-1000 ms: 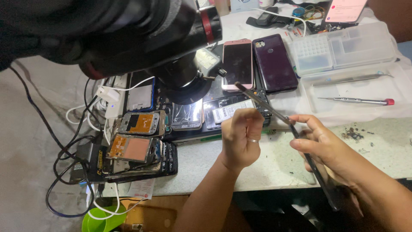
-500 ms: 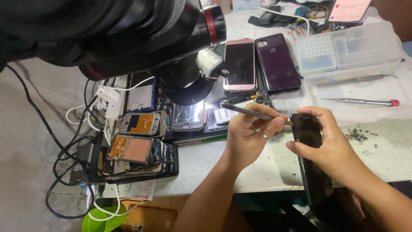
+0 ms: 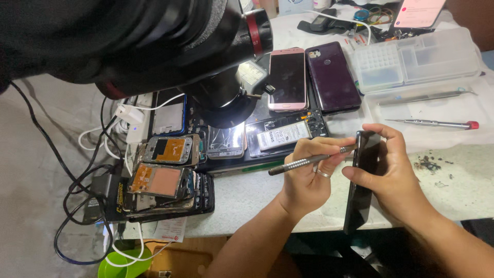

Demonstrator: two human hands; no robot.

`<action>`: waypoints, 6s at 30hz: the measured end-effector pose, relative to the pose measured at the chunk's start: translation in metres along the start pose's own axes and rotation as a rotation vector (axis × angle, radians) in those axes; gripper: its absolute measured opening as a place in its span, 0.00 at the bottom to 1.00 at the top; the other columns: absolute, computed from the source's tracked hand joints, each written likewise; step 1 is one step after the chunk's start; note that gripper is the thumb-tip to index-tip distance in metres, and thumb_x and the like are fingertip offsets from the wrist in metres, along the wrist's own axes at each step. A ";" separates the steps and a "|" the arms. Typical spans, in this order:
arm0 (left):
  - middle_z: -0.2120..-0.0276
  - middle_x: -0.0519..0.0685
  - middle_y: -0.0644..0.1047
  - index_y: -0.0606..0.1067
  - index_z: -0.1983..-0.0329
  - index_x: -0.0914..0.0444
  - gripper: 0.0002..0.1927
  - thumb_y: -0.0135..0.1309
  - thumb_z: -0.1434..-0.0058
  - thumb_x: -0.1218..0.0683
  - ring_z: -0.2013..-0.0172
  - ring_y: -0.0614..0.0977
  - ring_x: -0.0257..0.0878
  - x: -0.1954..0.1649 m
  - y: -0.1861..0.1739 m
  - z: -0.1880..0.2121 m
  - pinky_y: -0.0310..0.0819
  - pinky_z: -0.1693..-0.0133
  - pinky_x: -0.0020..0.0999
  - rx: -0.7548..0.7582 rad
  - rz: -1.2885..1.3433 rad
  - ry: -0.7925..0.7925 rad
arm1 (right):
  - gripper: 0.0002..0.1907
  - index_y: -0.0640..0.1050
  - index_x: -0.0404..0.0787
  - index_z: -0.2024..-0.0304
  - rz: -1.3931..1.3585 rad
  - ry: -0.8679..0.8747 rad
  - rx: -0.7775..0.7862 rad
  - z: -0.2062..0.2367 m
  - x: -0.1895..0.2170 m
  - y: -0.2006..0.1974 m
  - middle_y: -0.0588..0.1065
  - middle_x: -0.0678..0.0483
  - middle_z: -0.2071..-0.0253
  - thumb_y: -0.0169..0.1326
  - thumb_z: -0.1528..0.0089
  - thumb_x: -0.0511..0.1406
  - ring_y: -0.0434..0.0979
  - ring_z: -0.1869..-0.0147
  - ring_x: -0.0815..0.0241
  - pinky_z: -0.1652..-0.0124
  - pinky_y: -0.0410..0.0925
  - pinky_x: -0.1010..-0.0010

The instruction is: The person uses a screwdriver and tweezers to remove screws and separate the back cover from a smartphone. They then use tweezers to adjust internal components on the motherboard while working under a microscope.

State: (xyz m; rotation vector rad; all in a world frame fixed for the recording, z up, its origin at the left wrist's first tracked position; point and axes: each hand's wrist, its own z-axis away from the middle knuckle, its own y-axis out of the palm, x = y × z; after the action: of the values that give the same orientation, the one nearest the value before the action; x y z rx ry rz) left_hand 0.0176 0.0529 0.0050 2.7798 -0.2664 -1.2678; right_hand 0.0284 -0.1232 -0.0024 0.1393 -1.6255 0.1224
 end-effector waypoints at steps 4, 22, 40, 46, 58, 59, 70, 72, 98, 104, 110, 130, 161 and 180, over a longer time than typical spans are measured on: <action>0.50 0.61 0.79 0.66 0.48 0.66 0.05 0.49 0.23 0.63 0.48 0.84 0.44 -0.002 0.001 0.003 0.83 0.48 0.31 0.005 -0.044 0.043 | 0.43 0.59 0.45 0.33 -0.023 -0.040 -0.012 0.005 0.003 0.005 0.71 0.56 0.50 0.64 0.48 0.28 0.71 0.47 0.68 0.51 0.68 0.74; 0.55 0.60 0.80 0.64 0.51 0.67 0.05 0.47 0.26 0.66 0.50 0.85 0.47 -0.012 -0.017 -0.004 0.87 0.47 0.41 0.167 0.223 -0.337 | 0.44 0.65 0.46 0.40 0.520 -0.032 0.035 0.019 0.057 -0.009 0.76 0.56 0.58 0.70 0.57 0.34 0.77 0.57 0.66 0.56 0.71 0.72; 0.53 0.59 0.79 0.63 0.52 0.66 0.05 0.46 0.25 0.65 0.49 0.84 0.47 -0.013 -0.020 -0.003 0.86 0.46 0.43 0.186 0.202 -0.324 | 0.45 0.67 0.44 0.41 0.421 -0.044 -0.042 0.022 0.040 -0.011 0.76 0.58 0.58 0.73 0.59 0.33 0.76 0.55 0.67 0.56 0.71 0.74; 0.58 0.61 0.79 0.67 0.55 0.67 0.03 0.48 0.27 0.66 0.52 0.85 0.48 -0.015 -0.001 0.006 0.85 0.48 0.42 0.311 0.057 -0.489 | 0.45 0.64 0.43 0.36 0.248 -0.168 -0.028 0.016 0.043 -0.024 0.72 0.55 0.53 0.70 0.53 0.32 0.73 0.50 0.66 0.52 0.70 0.74; 0.56 0.56 0.78 0.69 0.50 0.67 0.06 0.52 0.26 0.62 0.51 0.85 0.46 0.009 -0.008 0.008 0.87 0.48 0.44 0.047 0.451 -0.232 | 0.31 0.63 0.54 0.32 -0.475 -0.002 -0.090 0.013 0.011 -0.046 0.68 0.57 0.49 0.54 0.34 0.26 0.70 0.48 0.63 0.47 0.68 0.67; 0.58 0.57 0.79 0.69 0.51 0.68 0.06 0.53 0.26 0.61 0.54 0.85 0.45 0.010 -0.008 0.009 0.86 0.51 0.42 0.044 0.415 -0.203 | 0.31 0.63 0.55 0.32 -0.506 -0.014 -0.081 0.015 0.009 -0.044 0.68 0.56 0.51 0.53 0.35 0.26 0.71 0.49 0.62 0.47 0.69 0.64; 0.58 0.52 0.82 0.71 0.45 0.66 0.12 0.55 0.29 0.59 0.55 0.85 0.38 -0.018 -0.013 0.007 0.81 0.52 0.29 0.336 0.114 -0.238 | 0.27 0.66 0.53 0.39 -0.794 -0.131 -0.122 0.027 -0.031 -0.031 0.71 0.54 0.50 0.55 0.33 0.22 0.74 0.46 0.60 0.41 0.69 0.61; 0.58 0.52 0.82 0.73 0.51 0.66 0.09 0.58 0.33 0.62 0.49 0.83 0.44 -0.019 -0.009 0.004 0.78 0.48 0.33 0.384 -0.112 -0.056 | 0.23 0.66 0.50 0.43 -0.683 -0.133 -0.163 0.025 -0.036 -0.038 0.71 0.54 0.52 0.56 0.33 0.22 0.73 0.47 0.63 0.45 0.67 0.68; 0.61 0.49 0.82 0.77 0.61 0.62 0.07 0.64 0.39 0.60 0.55 0.86 0.42 -0.005 0.020 -0.016 0.81 0.46 0.38 0.317 -0.412 0.213 | 0.09 0.80 0.39 0.52 0.127 0.100 -0.018 0.040 -0.022 -0.104 0.80 0.56 0.58 0.54 0.35 0.31 0.77 0.53 0.67 0.51 0.69 0.76; 0.57 0.51 0.82 0.76 0.57 0.65 0.08 0.62 0.33 0.57 0.55 0.85 0.40 -0.021 0.043 0.002 0.80 0.40 0.42 0.114 -0.244 0.091 | 0.10 0.80 0.39 0.54 0.165 0.061 0.027 0.038 -0.012 -0.094 0.82 0.54 0.54 0.54 0.37 0.30 0.81 0.48 0.65 0.47 0.72 0.73; 0.57 0.54 0.81 0.74 0.57 0.67 0.05 0.59 0.32 0.63 0.55 0.85 0.43 -0.019 0.061 0.001 0.82 0.48 0.37 0.047 -0.269 -0.076 | 0.09 0.80 0.38 0.54 0.161 0.057 0.057 0.027 -0.004 -0.104 0.82 0.53 0.50 0.54 0.36 0.30 0.80 0.44 0.64 0.43 0.70 0.73; 0.59 0.56 0.81 0.72 0.57 0.66 0.06 0.58 0.31 0.60 0.54 0.85 0.47 -0.004 0.077 -0.005 0.83 0.50 0.40 0.075 -0.283 -0.002 | 0.25 0.81 0.51 0.44 0.455 0.088 0.695 -0.020 0.032 -0.145 0.70 0.57 0.46 0.61 0.46 0.35 0.70 0.42 0.61 0.45 0.68 0.69; 0.58 0.46 0.78 0.69 0.51 0.61 0.04 0.49 0.22 0.55 0.56 0.85 0.41 0.012 0.072 -0.029 0.74 0.45 0.40 0.124 -0.267 0.085 | 0.30 0.76 0.42 0.36 0.418 0.051 0.818 -0.058 0.025 -0.168 0.71 0.54 0.37 0.61 0.42 0.37 0.65 0.33 0.56 0.37 0.62 0.63; 0.58 0.51 0.80 0.68 0.51 0.63 0.07 0.51 0.24 0.55 0.58 0.83 0.42 0.026 0.078 -0.045 0.76 0.50 0.36 0.086 -0.293 0.105 | 0.23 0.75 0.33 0.47 -0.218 0.205 0.437 -0.036 0.005 -0.141 0.73 0.46 0.39 0.42 0.31 0.45 0.77 0.42 0.57 0.49 0.76 0.63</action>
State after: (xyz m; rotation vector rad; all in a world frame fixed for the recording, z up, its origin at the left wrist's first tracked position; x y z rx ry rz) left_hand 0.0585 -0.0285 0.0257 3.0331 0.1006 -1.1811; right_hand 0.0869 -0.2565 0.0042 0.6179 -1.3504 0.3132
